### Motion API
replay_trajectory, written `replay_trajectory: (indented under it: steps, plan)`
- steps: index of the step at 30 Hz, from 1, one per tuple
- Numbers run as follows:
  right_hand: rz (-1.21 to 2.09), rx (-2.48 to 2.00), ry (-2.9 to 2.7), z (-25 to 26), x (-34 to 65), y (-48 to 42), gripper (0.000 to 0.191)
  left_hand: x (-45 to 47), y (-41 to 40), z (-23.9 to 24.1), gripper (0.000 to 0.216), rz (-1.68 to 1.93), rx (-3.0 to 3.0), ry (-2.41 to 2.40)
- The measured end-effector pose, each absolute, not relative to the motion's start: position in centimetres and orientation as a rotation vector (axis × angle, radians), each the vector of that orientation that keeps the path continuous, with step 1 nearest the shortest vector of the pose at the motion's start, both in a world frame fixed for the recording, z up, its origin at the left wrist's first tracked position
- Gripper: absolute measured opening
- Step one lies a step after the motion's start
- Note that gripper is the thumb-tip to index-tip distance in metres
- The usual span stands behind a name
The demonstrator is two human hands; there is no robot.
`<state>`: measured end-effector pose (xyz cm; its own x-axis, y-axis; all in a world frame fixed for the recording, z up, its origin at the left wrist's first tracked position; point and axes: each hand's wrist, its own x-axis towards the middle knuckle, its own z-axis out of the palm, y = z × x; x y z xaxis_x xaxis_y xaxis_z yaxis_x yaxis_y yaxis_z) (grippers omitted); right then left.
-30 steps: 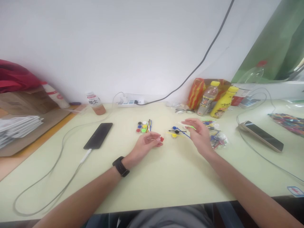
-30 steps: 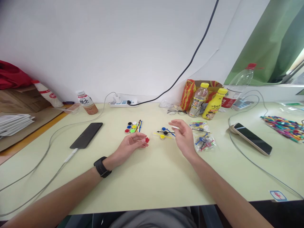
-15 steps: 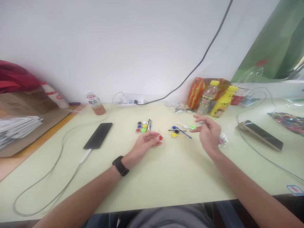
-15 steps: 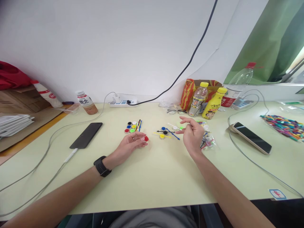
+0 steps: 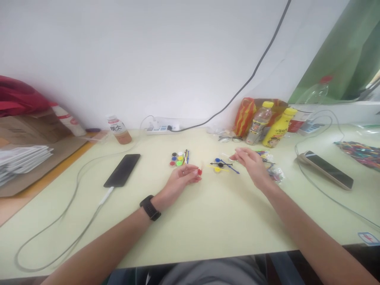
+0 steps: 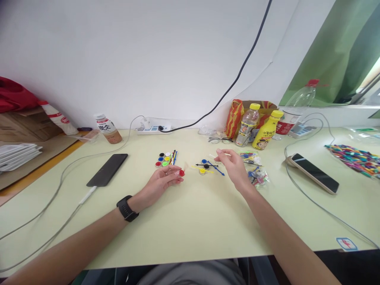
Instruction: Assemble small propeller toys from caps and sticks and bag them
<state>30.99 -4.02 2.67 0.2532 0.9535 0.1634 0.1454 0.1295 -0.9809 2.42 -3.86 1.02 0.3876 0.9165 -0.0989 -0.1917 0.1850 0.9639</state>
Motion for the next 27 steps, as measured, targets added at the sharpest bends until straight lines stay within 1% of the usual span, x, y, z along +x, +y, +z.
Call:
replay_trajectory:
  steps: [4, 7, 15, 21, 24, 27]
  plan:
    - [0.873, -1.201, -1.155, 3.6, 31.1, -4.3, 0.045, 2.5, -3.9, 1.1, 0.036, 0.921, 1.101, 0.838]
    - [0.828, -1.181, -1.17, 3.8, 31.0, -4.5, 0.046, 2.5, -3.8, 1.1, 0.034, 0.921, 1.101, 0.843]
    - [0.384, -1.306, -1.353, 3.1, 31.1, -5.2, 0.044, 2.3, -3.9, 1.0, 0.031, 0.909, 1.113, 0.811]
    - [0.116, -1.371, -1.469, 3.4, 30.7, -6.1, 0.048, 2.3, -3.9, 1.2, 0.033, 0.904, 1.098, 0.817]
    - [0.118, -1.369, -1.545, 3.3, 30.4, -6.1, 0.05, 2.3, -4.0, 1.3, 0.034, 0.894, 1.097, 0.807]
    - [0.219, -1.345, -1.636, 2.7, 29.9, -5.9, 0.048, 2.4, -4.2, 1.6, 0.033, 0.877, 1.103, 0.81]
